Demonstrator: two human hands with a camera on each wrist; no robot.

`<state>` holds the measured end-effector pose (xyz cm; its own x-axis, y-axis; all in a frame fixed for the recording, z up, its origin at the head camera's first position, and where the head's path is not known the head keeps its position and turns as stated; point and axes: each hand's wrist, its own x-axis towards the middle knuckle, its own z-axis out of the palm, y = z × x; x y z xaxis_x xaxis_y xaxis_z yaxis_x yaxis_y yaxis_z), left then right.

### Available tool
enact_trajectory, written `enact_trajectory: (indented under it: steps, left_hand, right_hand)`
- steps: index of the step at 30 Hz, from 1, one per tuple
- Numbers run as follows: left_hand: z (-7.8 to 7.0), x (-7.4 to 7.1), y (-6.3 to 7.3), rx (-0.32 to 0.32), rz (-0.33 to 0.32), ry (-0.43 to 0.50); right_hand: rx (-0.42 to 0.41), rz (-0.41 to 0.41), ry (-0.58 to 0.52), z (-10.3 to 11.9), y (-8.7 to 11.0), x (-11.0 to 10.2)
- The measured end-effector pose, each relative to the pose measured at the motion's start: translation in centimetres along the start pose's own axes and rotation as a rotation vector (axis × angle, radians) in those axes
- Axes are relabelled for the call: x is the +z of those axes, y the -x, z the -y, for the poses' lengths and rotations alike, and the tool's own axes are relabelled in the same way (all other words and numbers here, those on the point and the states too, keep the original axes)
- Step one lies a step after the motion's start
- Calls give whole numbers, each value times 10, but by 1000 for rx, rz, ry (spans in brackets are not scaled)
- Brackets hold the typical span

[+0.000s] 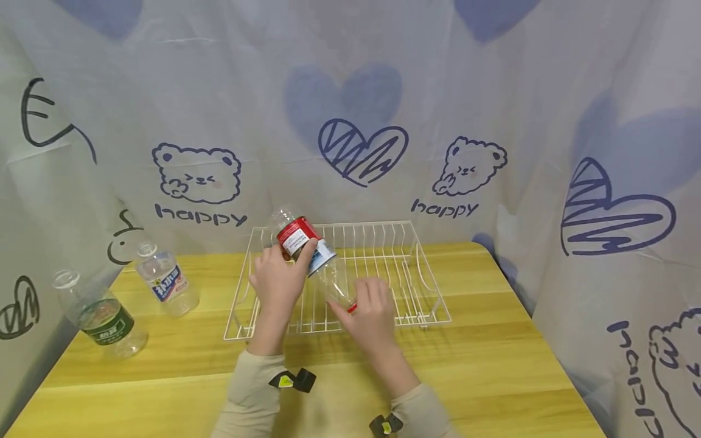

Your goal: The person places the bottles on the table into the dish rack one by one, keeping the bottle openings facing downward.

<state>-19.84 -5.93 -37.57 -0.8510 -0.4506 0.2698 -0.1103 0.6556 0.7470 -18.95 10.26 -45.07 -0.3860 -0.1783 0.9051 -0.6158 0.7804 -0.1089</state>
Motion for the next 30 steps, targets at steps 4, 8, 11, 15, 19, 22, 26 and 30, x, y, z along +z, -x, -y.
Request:
enact_trajectory:
  steps: [4, 8, 11, 15, 19, 22, 26, 30]
  left_hand:
    - [1, 1, -4, -63, 22, 57]
    - [2, 0, -8, -91, 36, 113]
    - [4, -4, -10, -74, 34, 148]
    - [7, -9, -13, -46, 4, 164]
    - [9, -16, -18, -19, -33, 160]
    - [11, -21, -23, -1, -49, 150]
    - [13, -28, -30, 28, -65, 118]
    - [14, -33, -33, 76, -84, 85]
  right_hand:
    - [-5, 16, 29, 2, 1, 1]
    - [-5, 39, 24, 2, 1, 1]
    - [-14, 56, 9, 1, 2, 1]
    - [-27, 94, -6, -1, 4, -2]
    - [-34, 127, -8, -7, 5, -6]
    - [-44, 111, -8, -14, 4, -7]
    - [-51, 78, 5, -25, 4, -11]
    - [-39, 79, 21, -36, 4, -19]
